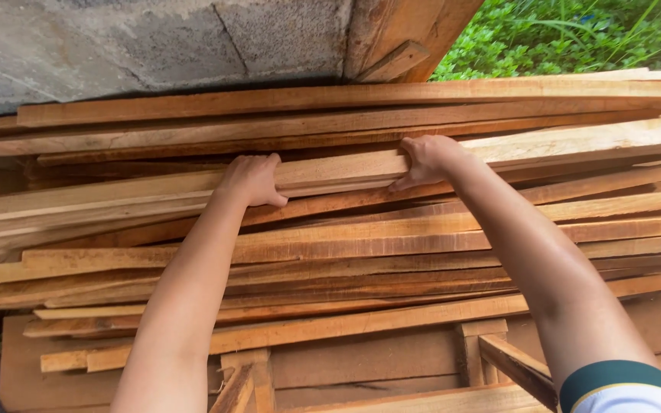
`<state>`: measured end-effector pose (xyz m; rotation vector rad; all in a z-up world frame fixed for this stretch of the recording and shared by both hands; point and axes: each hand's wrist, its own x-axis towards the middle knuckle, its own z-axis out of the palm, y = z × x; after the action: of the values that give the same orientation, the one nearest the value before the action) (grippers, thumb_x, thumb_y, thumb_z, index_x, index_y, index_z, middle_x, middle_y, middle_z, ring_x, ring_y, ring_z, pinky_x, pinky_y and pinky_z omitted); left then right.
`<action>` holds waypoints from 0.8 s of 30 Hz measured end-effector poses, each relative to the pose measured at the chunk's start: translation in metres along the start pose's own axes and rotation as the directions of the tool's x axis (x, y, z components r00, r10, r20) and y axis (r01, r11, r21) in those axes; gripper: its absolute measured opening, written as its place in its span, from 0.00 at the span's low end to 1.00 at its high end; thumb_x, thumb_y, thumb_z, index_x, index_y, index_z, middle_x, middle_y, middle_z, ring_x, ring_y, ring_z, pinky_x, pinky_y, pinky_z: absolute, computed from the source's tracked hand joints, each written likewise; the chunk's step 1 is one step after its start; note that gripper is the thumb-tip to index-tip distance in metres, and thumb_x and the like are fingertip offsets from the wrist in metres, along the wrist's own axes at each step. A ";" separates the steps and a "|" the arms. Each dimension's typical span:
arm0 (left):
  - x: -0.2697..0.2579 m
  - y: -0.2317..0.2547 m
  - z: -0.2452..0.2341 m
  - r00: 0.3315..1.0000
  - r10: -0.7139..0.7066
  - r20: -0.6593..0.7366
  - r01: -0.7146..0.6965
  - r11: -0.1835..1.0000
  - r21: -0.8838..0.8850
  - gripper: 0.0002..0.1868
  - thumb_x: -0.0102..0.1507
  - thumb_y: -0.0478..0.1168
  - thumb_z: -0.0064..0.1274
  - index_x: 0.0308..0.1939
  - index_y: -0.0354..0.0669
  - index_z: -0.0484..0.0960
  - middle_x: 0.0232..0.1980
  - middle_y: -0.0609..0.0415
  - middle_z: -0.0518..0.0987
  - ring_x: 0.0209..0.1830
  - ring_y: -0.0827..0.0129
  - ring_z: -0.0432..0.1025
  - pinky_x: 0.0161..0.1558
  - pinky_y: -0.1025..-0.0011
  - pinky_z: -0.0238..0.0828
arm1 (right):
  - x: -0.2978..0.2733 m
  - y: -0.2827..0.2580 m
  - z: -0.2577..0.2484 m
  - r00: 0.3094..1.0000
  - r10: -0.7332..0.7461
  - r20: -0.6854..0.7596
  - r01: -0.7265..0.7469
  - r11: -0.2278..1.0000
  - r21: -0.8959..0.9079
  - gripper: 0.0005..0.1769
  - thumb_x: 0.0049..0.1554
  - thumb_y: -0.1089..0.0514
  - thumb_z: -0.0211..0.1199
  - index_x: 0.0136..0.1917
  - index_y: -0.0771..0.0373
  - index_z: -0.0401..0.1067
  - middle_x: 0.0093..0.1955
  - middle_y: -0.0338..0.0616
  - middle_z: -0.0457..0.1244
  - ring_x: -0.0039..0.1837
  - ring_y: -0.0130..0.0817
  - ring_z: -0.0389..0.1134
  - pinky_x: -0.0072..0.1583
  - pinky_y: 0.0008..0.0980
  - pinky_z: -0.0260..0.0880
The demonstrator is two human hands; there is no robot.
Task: Organizing and arranging thin wood strips onto a wooden rack in a workshop.
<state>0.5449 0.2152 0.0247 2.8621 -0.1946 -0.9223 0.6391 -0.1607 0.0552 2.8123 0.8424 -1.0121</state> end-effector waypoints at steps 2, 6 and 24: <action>-0.011 0.007 -0.015 1.000 0.001 0.024 -0.001 1.000 0.001 0.50 0.45 0.67 0.63 0.64 0.44 0.74 0.59 0.46 0.82 0.62 0.52 0.75 0.63 0.55 0.67 | -0.001 0.000 -0.002 1.000 -0.007 0.008 0.007 1.000 0.003 0.56 0.35 0.16 0.67 0.63 0.57 0.69 0.61 0.46 0.69 0.66 0.45 0.69 0.67 0.46 0.71; -0.028 0.010 -0.021 0.999 0.016 0.052 -0.016 1.000 0.002 0.47 0.44 0.65 0.64 0.62 0.44 0.75 0.57 0.45 0.83 0.60 0.52 0.77 0.62 0.56 0.69 | -0.017 -0.008 -0.007 0.999 -0.040 0.036 0.037 0.996 0.076 0.54 0.37 0.20 0.69 0.63 0.59 0.70 0.61 0.48 0.70 0.67 0.47 0.70 0.68 0.46 0.70; -0.102 0.057 -0.030 0.980 -0.006 0.197 0.006 1.000 0.001 0.58 0.37 0.80 0.62 0.62 0.48 0.79 0.58 0.48 0.83 0.62 0.57 0.75 0.63 0.60 0.66 | -0.127 -0.034 0.024 0.991 0.057 0.122 -0.069 0.993 0.093 0.49 0.38 0.23 0.71 0.65 0.52 0.70 0.59 0.47 0.71 0.65 0.45 0.72 0.66 0.44 0.72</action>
<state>0.4754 0.1783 0.1166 2.7699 -0.2058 -1.2075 0.5270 -0.1975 0.1172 2.8020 0.7059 -1.2291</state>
